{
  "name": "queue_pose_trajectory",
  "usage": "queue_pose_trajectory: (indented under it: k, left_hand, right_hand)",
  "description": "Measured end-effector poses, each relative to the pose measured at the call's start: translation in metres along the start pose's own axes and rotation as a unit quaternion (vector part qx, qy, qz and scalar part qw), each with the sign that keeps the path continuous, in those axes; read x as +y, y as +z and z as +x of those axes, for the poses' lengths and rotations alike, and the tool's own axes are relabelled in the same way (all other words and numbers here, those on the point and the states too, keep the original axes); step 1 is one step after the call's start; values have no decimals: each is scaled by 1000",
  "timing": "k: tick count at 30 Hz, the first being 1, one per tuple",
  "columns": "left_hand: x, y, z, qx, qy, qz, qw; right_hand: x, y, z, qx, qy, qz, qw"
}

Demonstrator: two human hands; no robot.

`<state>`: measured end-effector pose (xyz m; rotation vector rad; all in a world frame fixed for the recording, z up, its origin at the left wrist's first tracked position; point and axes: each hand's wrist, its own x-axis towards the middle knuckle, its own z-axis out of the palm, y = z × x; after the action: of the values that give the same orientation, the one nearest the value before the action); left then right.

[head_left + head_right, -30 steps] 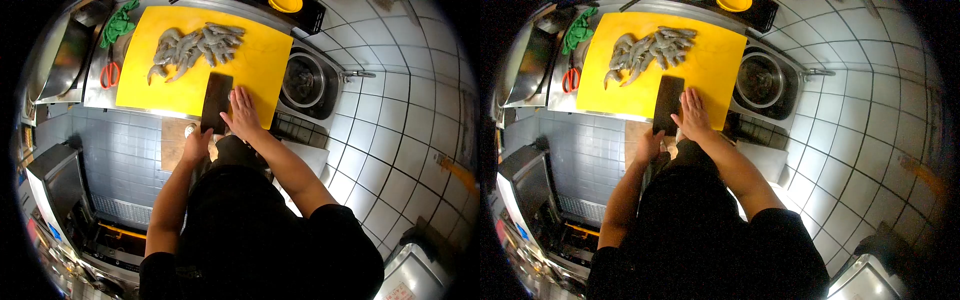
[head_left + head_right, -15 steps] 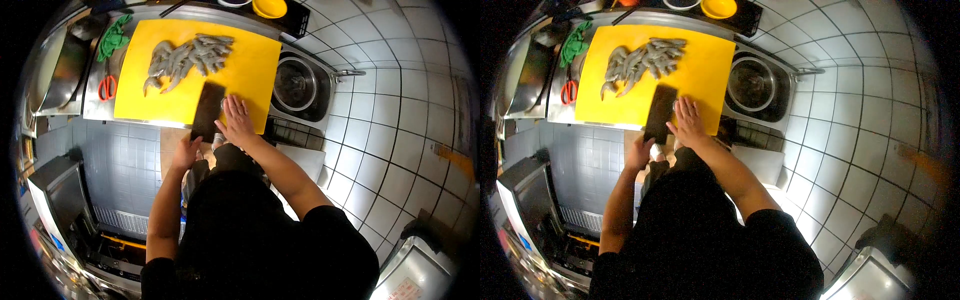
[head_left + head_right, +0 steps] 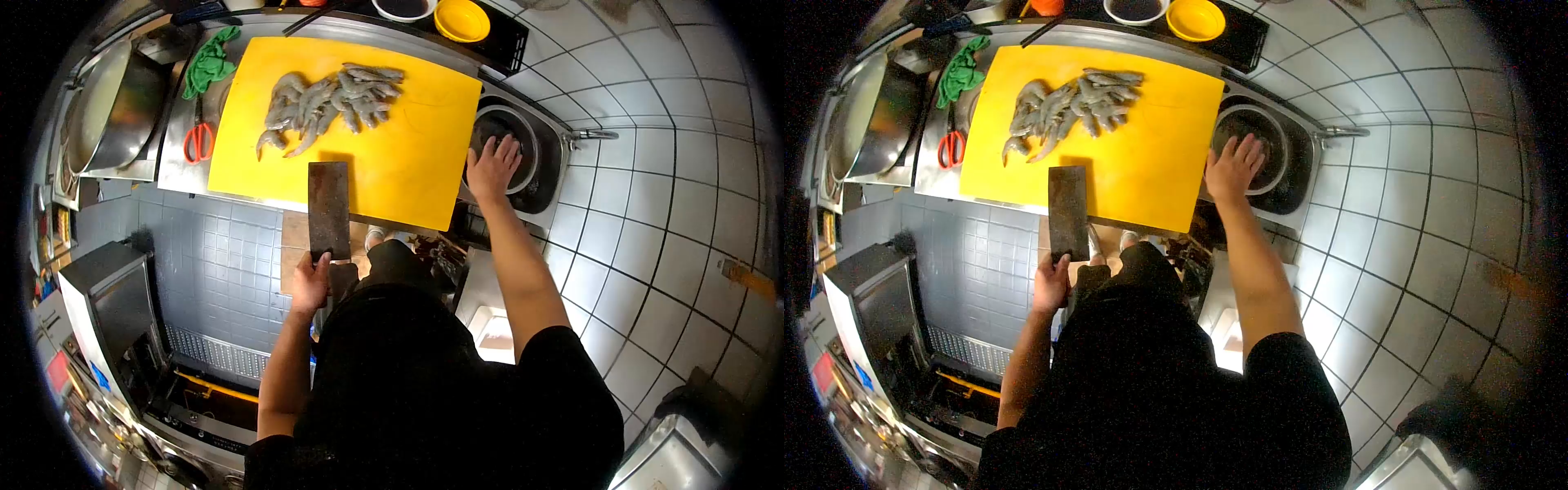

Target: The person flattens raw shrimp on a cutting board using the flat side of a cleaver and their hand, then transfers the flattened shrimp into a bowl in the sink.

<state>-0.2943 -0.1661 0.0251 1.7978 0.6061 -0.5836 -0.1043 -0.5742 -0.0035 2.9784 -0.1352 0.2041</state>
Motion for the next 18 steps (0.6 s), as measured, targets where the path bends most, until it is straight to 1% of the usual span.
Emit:
queue_pose_trajectory:
  k: [2, 3, 4, 6, 8, 10, 13, 14, 17, 18]
  left_hand:
    - [0, 1, -4, 11, 6, 5, 1000]
    - [-1, 0, -5, 12, 12, 0, 1000]
    - [-2, 1, -7, 12, 17, -4, 1000]
    - [-5, 1, -10, 20, 1, -18, 1000]
    - [-7, -2, -13, 29, -6, -27, 999]
    - [-6, -5, -17, 37, -1, -36, 999]
    - [-9, -6, -21, 41, 10, -38, 998]
    - [-6, -7, -23, 46, 0, -25, 999]
    - [-10, -9, -28, 45, 14, -31, 998]
    - [-9, -10, -29, 40, 13, -48, 998]
  right_hand:
    - [1, 0, 24, 36, -43, 51, 997]
    - [-13, -7, 36, 11, -90, 115, 989]
    - [-37, -16, 45, -14, -136, 178, 975]
    - [-98, -22, 55, -33, -153, 312, 937]
    - [-156, -22, 64, -43, -166, 340, 925]
    - [-200, -43, 73, -95, -150, 290, 940]
    - [-239, -35, 82, -140, -112, 247, 952]
    - [-247, -34, 85, -162, -87, 242, 953]
    - [-258, -5, 85, -107, -21, 265, 958]
    - [-256, -8, 81, -62, 2, 330, 942]
